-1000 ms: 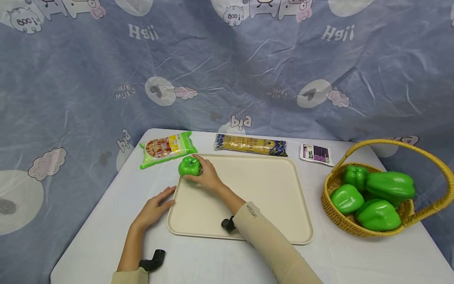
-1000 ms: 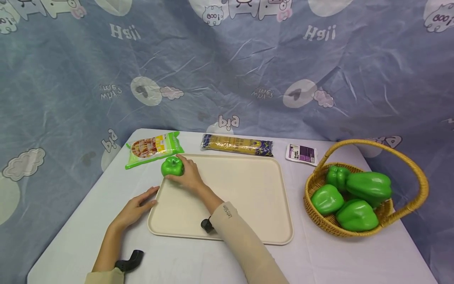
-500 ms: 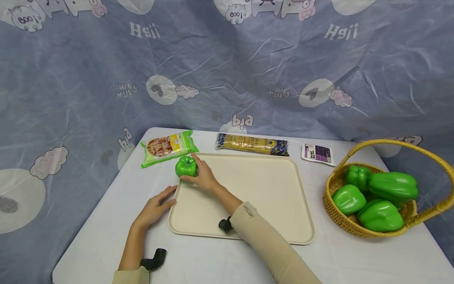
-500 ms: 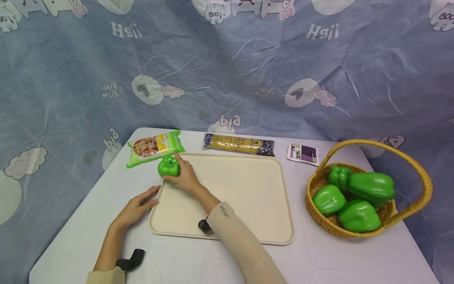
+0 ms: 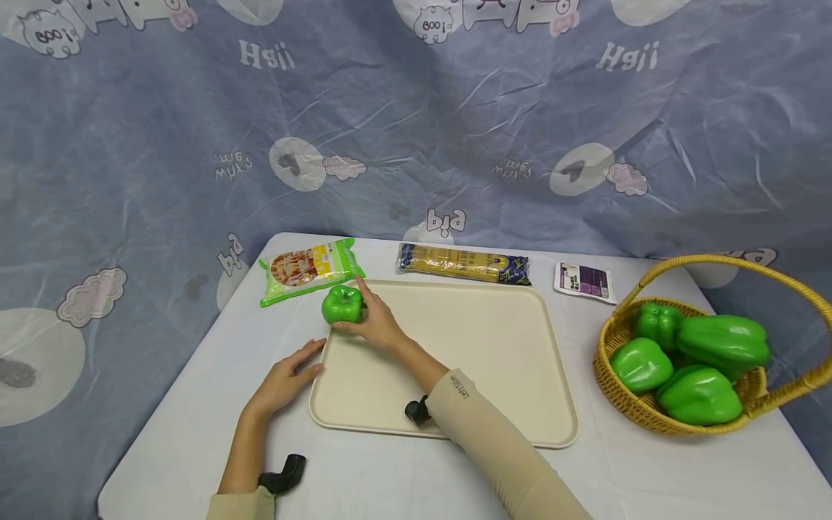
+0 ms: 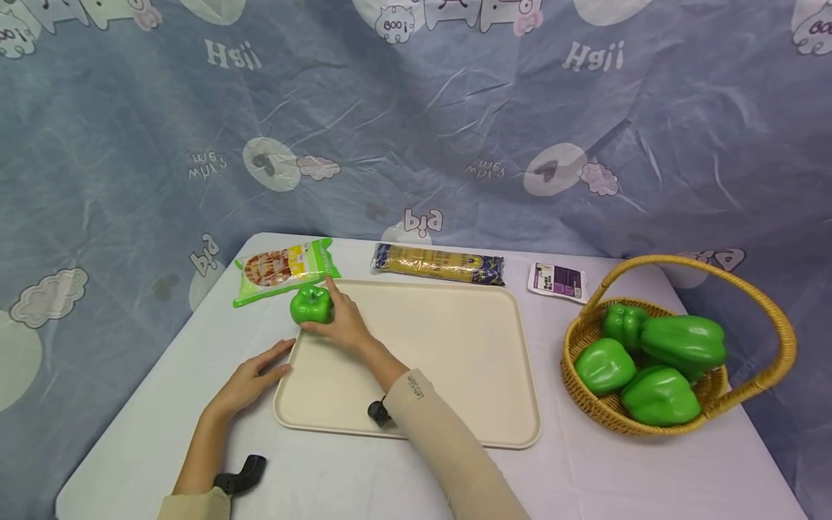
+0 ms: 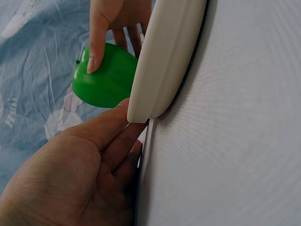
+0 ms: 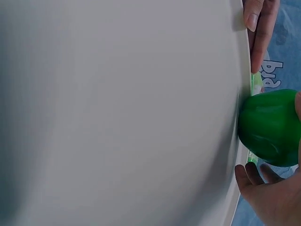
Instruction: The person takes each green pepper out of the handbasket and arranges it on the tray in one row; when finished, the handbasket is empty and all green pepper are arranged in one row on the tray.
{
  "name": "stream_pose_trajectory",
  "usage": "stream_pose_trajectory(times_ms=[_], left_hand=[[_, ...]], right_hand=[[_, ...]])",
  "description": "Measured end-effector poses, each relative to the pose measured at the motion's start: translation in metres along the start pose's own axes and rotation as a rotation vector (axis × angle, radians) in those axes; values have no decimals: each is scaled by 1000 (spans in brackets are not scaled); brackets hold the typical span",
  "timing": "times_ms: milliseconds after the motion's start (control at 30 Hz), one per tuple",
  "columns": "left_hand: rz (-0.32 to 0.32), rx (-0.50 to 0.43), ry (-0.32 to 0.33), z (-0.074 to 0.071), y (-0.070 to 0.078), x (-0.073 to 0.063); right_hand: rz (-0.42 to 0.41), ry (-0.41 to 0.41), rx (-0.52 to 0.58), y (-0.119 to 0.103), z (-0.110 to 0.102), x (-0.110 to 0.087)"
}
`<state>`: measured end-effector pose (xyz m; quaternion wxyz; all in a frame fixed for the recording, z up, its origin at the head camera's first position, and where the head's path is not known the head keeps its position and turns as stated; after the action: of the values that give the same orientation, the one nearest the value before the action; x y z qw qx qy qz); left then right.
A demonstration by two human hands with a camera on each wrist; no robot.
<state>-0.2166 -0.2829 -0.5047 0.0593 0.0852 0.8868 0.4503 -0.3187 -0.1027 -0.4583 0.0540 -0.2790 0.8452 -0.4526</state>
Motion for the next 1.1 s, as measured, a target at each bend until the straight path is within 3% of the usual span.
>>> stream_pose_trajectory(times_ms=[267,467,767,967,1100], left_hand=[[-2,0,5,1,1,2],[-16,2,1,3,0,3],[-18,16,8,4,-5,2],[-15,26,10,5,-2,3],[-29,42,14,3,-2,3]], right_hand=[[-18,-3,-51,-4,-14,-9],[-136,-7,-158,-24,-45,-35],[-293,48,-217,-52,-117,-99],[-297,133,-330,-44,-175,-152],[-248,254,-407,-26,-214,-188]])
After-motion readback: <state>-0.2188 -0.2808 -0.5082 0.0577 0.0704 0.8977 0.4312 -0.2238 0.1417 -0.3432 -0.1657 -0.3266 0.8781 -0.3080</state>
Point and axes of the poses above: each hand's wrist, its own x-axis towards the middle knuckle, its own z-axis out of the palm, y = z × x, the point moved 4 cm from there along x, towards the middle knuckle, and after that the axes turned 4 degrees about -y, right-handed, at the moved point
